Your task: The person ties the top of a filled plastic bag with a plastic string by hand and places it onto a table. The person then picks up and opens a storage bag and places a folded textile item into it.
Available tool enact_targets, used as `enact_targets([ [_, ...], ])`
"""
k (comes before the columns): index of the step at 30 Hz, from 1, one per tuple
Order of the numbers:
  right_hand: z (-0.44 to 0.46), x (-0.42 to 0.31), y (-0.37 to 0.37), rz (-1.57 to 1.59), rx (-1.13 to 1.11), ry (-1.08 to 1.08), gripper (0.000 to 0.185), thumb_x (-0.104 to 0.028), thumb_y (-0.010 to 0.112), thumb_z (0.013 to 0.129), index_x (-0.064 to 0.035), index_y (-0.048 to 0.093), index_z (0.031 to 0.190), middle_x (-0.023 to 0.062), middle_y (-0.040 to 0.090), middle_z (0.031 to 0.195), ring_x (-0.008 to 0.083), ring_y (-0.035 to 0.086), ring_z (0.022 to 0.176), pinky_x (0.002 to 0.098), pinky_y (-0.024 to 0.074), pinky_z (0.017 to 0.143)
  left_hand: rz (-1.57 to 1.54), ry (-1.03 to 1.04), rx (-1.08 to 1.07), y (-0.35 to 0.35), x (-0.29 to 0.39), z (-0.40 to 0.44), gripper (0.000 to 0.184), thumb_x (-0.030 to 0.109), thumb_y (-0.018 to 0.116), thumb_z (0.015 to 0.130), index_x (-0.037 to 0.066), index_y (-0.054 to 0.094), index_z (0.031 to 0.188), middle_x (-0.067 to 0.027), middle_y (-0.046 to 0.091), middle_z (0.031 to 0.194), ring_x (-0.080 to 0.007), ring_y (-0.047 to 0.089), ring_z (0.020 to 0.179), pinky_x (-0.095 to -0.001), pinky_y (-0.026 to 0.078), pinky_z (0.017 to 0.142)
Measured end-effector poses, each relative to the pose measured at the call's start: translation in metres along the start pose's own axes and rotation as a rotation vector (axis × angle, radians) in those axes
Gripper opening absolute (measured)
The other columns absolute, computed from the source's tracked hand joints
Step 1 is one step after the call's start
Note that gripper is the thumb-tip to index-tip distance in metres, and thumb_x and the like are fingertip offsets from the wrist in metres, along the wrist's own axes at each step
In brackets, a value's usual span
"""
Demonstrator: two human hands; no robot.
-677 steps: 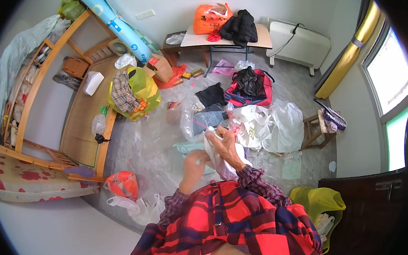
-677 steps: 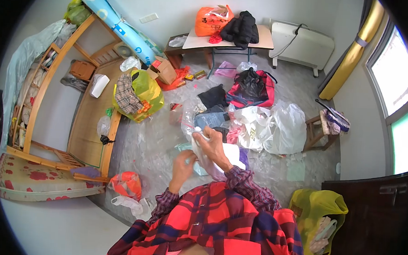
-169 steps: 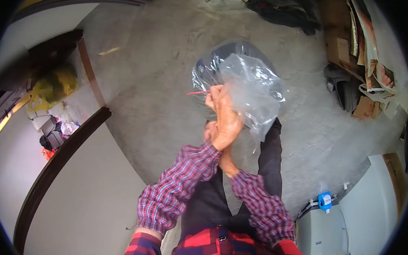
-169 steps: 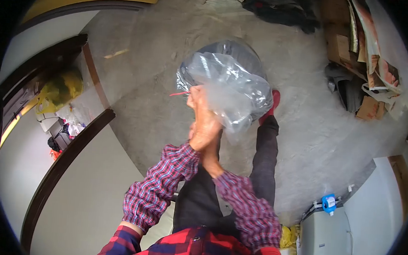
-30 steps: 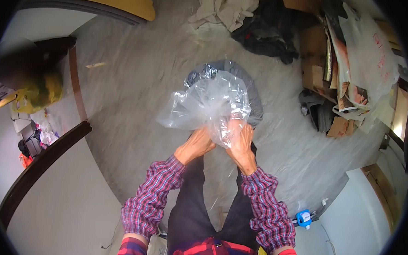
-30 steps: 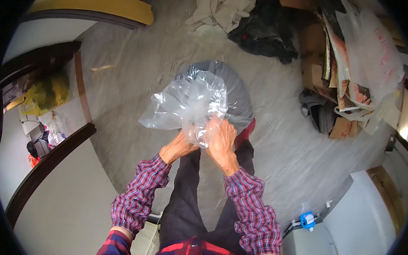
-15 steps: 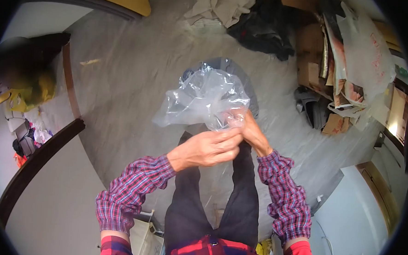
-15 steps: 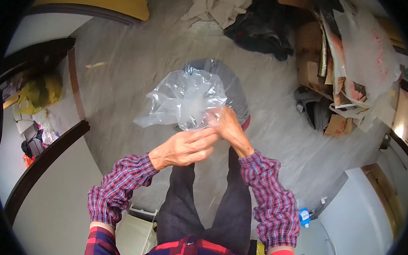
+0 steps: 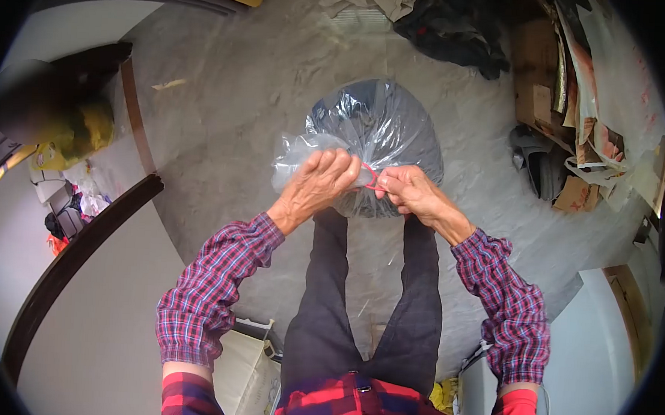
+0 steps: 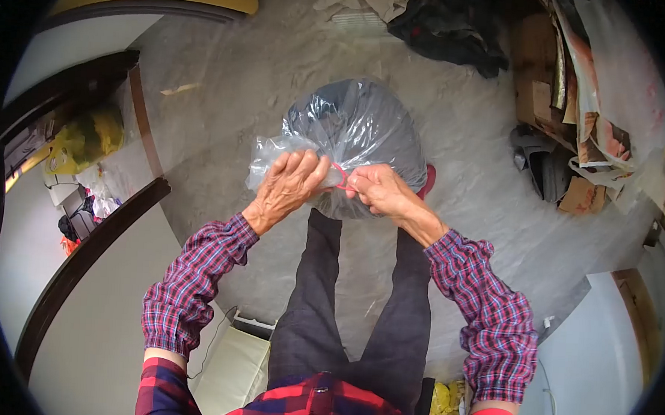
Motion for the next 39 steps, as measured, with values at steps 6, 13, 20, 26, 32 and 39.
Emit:
enact_targets([
  [6,-0.063,-0.025,0.003,-0.069,-0.005,-0.102,0.025,-0.022,0.046,0.083,-0.0041,0.052,0.066,-0.0056,0.035,0.049,0.0028,0.031,0.043,0.0199,0.0244,0.038,-0.349,-0.172,-0.022,0.034,-0.026,0.002,0.055,0.025,0.068,0.057,0.012,0.045,0.105,-0.0042,0.045,0.092,-0.02,0.044,0.086,-0.0338,0.031,0.076],
  [13,-0.078,-0.049,-0.024,-0.759,0.43,-0.648,0.014,-0.009,0.057,0.075,0.0006,0.057,0.085,0.008,0.047,0.061,0.0164,0.046,0.052,0.0278,0.0373,0.05,-0.475,-0.259,0.058,0.01,-0.054,-0.001,0.053,0.022,0.07,0.058,0.011,0.048,0.105,-0.0054,0.048,0.093,-0.0226,0.045,0.089,-0.0358,0.031,0.08],
  [20,-0.027,-0.052,0.012,-0.604,0.619,-1.0,0.031,0.001,0.056,0.073,0.0003,0.054,0.104,0.0124,0.056,0.08,0.0182,0.057,0.072,0.0274,0.0446,0.062,-0.748,-0.193,0.192,-0.007,-0.043,0.005,0.048,0.021,0.072,0.055,0.014,0.054,0.099,-0.0064,0.049,0.095,-0.0223,0.047,0.088,-0.0389,0.029,0.088],
  [26,0.001,-0.037,0.018,0.364,0.255,-0.752,0.033,-0.001,0.051,0.081,0.0029,0.046,0.113,0.0131,0.058,0.095,0.0183,0.058,0.087,0.0261,0.048,0.075,-0.51,-0.112,0.474,-0.01,-0.025,-0.007,0.027,0.019,0.068,0.056,0.026,0.061,0.081,0.0041,0.053,0.096,-0.015,0.048,0.088,-0.0477,0.024,0.096],
  [32,0.009,-0.052,0.011,0.1,0.347,-0.864,0.016,0.002,0.051,0.079,0.0031,0.059,0.093,0.012,0.061,0.087,0.0173,0.061,0.079,0.0242,0.0507,0.066,-0.218,-0.173,0.55,-0.024,-0.002,-0.015,0.02,0.017,0.062,0.06,0.016,0.06,0.08,0.0065,0.053,0.091,-0.0123,0.049,0.08,-0.0358,0.035,0.075],
  [39,0.01,-0.075,0.025,-0.22,0.395,-1.043,0.02,0.002,0.053,0.075,-0.0009,0.06,0.094,0.0084,0.062,0.084,0.0147,0.061,0.078,0.0232,0.048,0.067,-0.773,-0.106,0.459,-0.013,-0.014,-0.007,0.028,0.007,0.061,0.06,0.002,0.055,0.088,-0.0057,0.054,0.08,-0.0157,0.052,0.062,-0.0267,0.039,0.05],
])
Point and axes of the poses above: each hand's wrist, its own z-axis towards the middle knuckle, its own y-axis out of the palm, x = y × z, the point moved 6 cm from there along z, towards the middle knuckle
